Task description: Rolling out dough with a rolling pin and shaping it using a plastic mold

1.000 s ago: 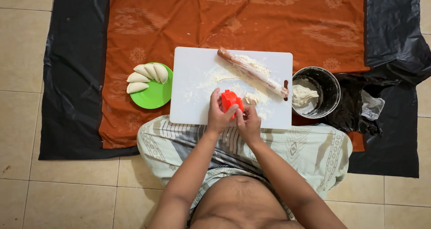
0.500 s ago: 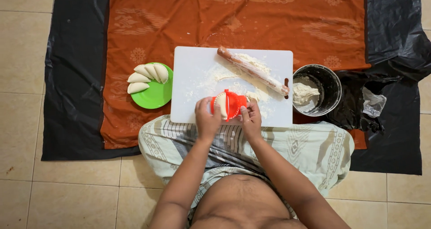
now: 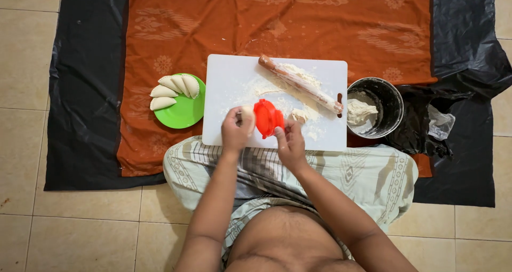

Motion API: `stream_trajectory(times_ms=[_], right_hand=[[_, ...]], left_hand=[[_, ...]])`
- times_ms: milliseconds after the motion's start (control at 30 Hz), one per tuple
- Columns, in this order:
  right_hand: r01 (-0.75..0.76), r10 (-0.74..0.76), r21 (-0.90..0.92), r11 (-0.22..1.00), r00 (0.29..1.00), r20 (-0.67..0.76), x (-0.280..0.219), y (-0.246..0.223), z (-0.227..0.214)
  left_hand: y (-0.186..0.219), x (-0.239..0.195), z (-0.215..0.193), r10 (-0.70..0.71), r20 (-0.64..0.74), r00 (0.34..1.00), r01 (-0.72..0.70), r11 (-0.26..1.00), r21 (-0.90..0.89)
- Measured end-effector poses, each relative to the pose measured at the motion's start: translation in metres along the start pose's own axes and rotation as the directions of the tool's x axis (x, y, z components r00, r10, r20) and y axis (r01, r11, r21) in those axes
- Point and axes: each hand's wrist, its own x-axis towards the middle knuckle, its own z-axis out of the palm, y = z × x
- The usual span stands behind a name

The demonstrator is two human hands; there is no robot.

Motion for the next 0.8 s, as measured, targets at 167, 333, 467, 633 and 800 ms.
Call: stream_trajectory(times_ms=[167,333,467,633,800], right_hand=[[-0.169,0.183,0.262,0.950,0.983,-0.027,0.008,0.024,-0.002],[-0.279,0.289,0.339,0.898,0.957,0.022,-0.002,0.102,-0.005],[-0.280,0.280,0.316,0.906,0.959,0.048,-0.004,0.111,-0.008],[-0.296,0.293,0.285,0.912,0.955,0.054,-0.005,0.115,-0.013],[-0.302,0.304,0.192,0.934,0.952,0.017,-0.007,0.113,-0.017]], left_hand=[[-0.052,0.042,-0.048,-0.112,0.107,0.988,0.154,0.764,-0.626],[-0.075,0.118,-0.134,-0.084,-0.248,0.965,-0.027,0.910,-0.415],[-0.157,0.206,-0.164,-0.181,-0.337,0.924,0.174,0.983,-0.052],[-0.196,0.266,-0.141,-0.177,-0.295,0.939,0.236,0.955,0.178],[-0.125,0.214,-0.121,-0.037,-0.368,0.929,0.221,0.854,0.471]])
